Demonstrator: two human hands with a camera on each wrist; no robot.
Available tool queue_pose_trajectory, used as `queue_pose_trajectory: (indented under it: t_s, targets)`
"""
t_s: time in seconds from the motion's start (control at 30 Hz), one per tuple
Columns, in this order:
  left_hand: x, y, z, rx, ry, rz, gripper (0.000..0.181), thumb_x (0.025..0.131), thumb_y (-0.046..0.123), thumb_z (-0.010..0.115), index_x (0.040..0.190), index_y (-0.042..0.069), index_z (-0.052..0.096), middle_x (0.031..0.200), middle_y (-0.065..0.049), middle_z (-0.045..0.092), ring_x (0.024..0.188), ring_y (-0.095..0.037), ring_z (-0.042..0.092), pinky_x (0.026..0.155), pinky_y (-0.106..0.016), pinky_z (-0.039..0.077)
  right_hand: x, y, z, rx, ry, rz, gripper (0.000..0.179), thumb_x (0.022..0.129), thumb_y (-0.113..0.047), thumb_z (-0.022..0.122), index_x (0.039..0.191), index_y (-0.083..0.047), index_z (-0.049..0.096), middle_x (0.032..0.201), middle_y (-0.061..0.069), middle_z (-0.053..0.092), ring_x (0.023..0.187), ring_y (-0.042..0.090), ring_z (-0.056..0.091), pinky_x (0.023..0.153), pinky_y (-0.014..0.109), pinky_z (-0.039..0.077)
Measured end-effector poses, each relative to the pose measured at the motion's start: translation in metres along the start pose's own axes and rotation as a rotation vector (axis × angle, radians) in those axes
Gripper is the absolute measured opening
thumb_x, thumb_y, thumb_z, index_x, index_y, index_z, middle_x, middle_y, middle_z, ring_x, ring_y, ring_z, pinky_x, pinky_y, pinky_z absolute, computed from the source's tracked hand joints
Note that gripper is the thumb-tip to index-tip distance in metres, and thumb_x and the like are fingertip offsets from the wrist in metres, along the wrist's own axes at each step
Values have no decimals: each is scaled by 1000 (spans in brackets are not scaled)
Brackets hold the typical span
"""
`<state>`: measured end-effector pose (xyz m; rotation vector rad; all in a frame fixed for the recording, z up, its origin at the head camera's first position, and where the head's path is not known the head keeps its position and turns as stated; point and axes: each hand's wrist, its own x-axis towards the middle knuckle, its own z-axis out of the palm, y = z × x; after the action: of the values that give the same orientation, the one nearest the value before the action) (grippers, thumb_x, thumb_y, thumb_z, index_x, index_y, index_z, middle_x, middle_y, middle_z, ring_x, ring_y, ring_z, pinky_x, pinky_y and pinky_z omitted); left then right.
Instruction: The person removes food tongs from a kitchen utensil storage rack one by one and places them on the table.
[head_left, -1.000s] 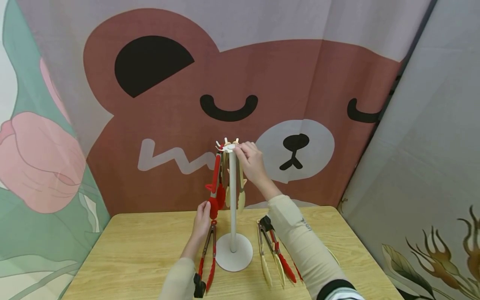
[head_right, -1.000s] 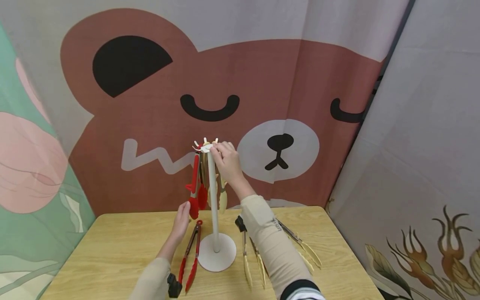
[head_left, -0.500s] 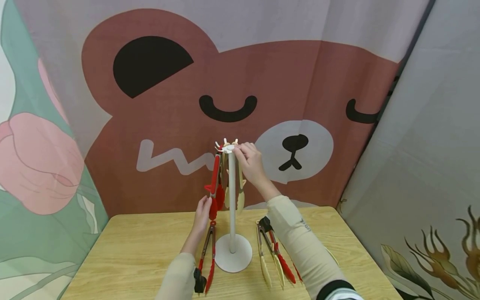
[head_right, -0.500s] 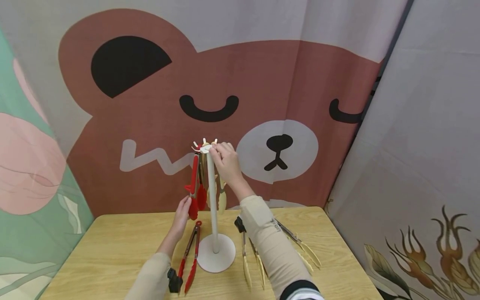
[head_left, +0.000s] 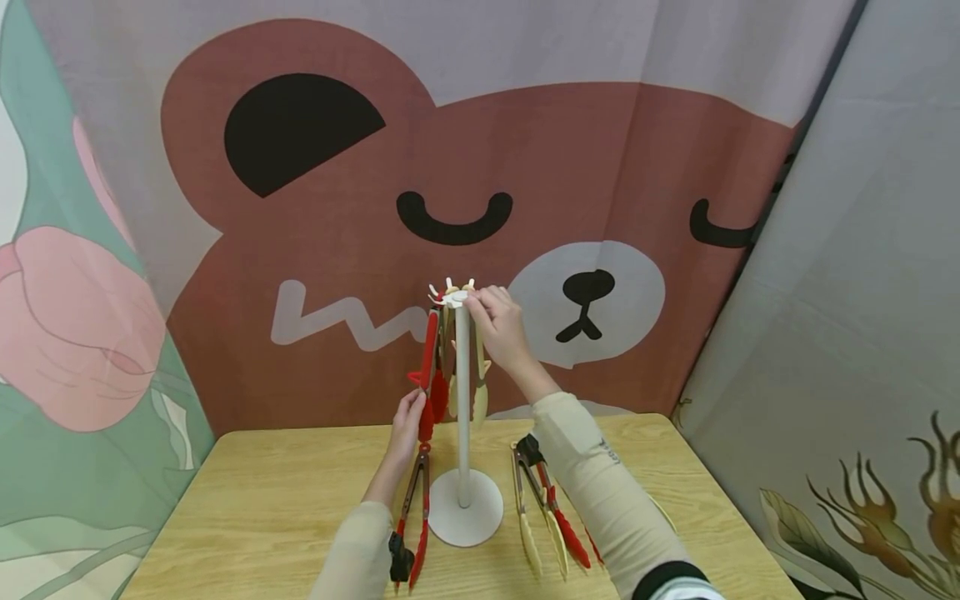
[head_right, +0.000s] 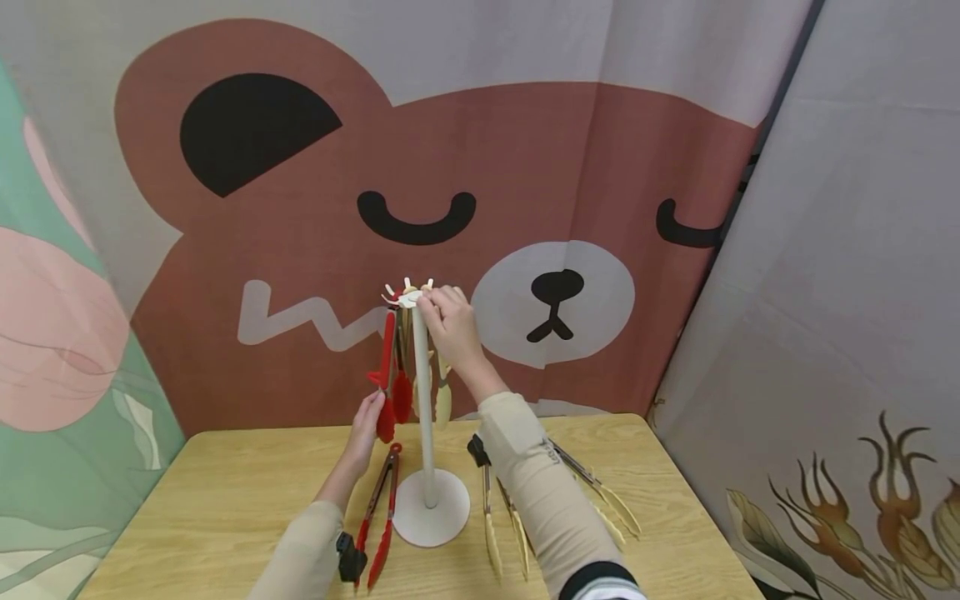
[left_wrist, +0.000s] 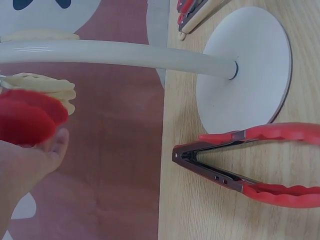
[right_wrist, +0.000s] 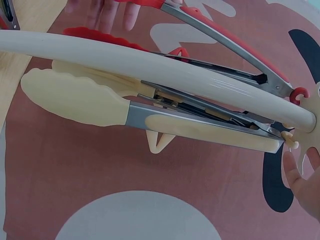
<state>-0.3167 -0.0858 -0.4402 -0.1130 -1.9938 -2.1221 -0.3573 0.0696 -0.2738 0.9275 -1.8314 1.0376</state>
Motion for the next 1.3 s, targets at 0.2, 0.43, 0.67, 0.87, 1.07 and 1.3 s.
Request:
queue_pose_trajectory:
  t_s: [0.2,0.43,0.67,0.87,1.07,1.3]
  targets:
    - [-4,4,0,-32,-33,-35,48,96,25,36,130,-9,33,126,-27,41,114,-37,39,95,-47,31,-1,-1,1,2,6,6,19,87,-10,50,76,0,62,76,9,58,74,21,50,64,33,39]
    - [-3,-6,-1,-16,-92,-2,52,96,29,35,130,-9,31,127,-28,40,116,-39,37,95,-49,29,0,-3,2,7,7,6,19,87,-10,50,75,0,62,76,9,58,74,22,49,64,32,39]
    - [-4,-6,-3,-68,-129,34,46,94,24,41,126,-9,34,113,-22,47,99,-23,48,86,-36,39,-1,0,2,4,24,-10,19,87,-9,50,74,0,61,74,9,57,72,22,49,63,32,38]
    - [-8,-4,-6,-72,-144,90,37,91,13,47,120,-8,39,94,-7,51,82,-11,49,72,-25,43,-1,0,2,1,28,-13,20,87,-9,50,73,0,60,73,9,57,71,22,48,62,33,38]
    - [-11,-1,-8,-65,-153,106,28,90,8,48,112,-8,44,88,-3,51,78,-12,49,69,-26,42,-1,0,3,-5,25,-6,20,87,-9,50,72,0,60,73,8,57,71,21,48,62,32,38]
    - [-15,6,-8,-94,-144,65,33,85,9,53,112,-5,39,92,-4,51,83,-16,50,73,-29,41,0,0,3,-12,26,-11,21,87,-9,50,72,0,60,73,8,57,71,21,48,62,32,38]
